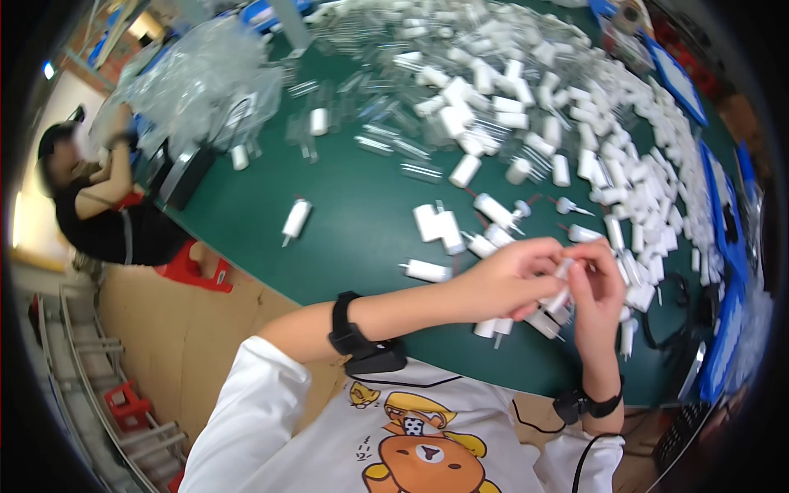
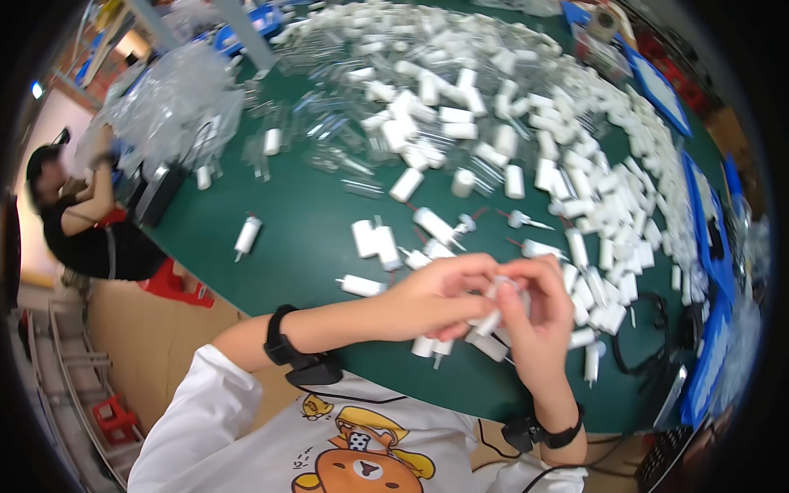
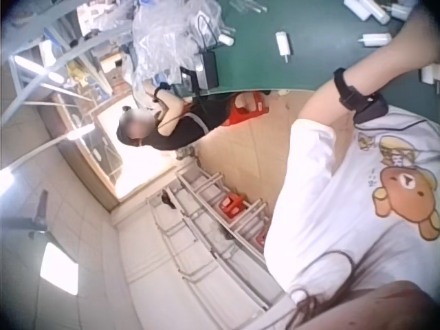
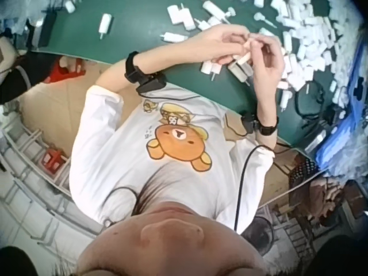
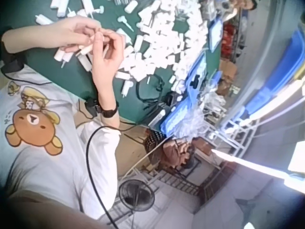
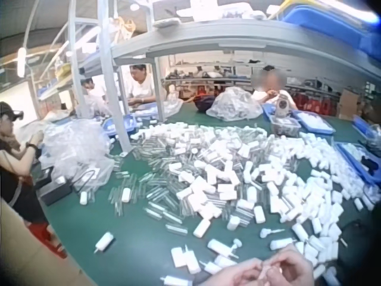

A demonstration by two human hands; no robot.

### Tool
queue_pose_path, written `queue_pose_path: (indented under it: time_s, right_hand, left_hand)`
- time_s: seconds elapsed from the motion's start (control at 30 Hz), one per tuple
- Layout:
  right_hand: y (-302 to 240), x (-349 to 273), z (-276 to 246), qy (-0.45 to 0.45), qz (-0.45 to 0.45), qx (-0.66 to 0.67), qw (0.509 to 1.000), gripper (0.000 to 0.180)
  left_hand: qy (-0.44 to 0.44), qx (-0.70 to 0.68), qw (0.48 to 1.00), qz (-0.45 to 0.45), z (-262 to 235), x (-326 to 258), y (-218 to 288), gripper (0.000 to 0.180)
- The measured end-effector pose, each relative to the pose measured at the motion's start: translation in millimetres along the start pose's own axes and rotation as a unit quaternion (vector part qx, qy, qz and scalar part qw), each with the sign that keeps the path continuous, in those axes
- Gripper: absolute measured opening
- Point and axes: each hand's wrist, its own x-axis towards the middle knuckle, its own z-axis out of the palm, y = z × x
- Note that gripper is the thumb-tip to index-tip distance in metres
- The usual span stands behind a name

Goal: Assembling small white plastic cylindrical components by hand at a workbench.

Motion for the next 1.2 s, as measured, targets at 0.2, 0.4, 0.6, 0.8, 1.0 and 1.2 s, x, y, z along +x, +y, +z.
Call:
queue_pose_path:
  time_s: [0.2, 0.4, 0.6, 0.8, 1.0, 1.2]
  right_hand:
    - [0, 3, -6, -0.031, 0.019, 0.102, 0.994, 0.015]
    - [4, 2, -9, -0.035, 0.012, 0.128, 0.991, 0.014]
    - [6, 1, -10, -0.025, 0.034, 0.149, 0.988, 0.017]
    - [6, 3, -13, -0.018, 0.027, 0.144, 0.989, 0.019]
    - [-1, 4, -13, -0.09, 0.078, 0.245, 0.962, 0.032]
    - [5, 5, -19, -0.031, 0.063, 0.281, 0.957, 0.026]
  left_hand:
    - [0.068, 0.006, 0.997, -0.042, 4, -3, 15, 0.016]
    - [0.103, -0.004, 0.995, -0.015, 1, -2, 14, 0.021]
    - [0.081, 0.001, 0.997, -0.016, 0, -4, 18, 0.021]
    - [0.072, 0.027, 0.997, 0.012, 0, -2, 20, 0.025]
    - [0.078, -0.04, 0.996, -0.009, 5, -3, 23, 0.024]
    - [0.036, -0.112, 0.993, 0.0, -5, -1, 20, 0.026]
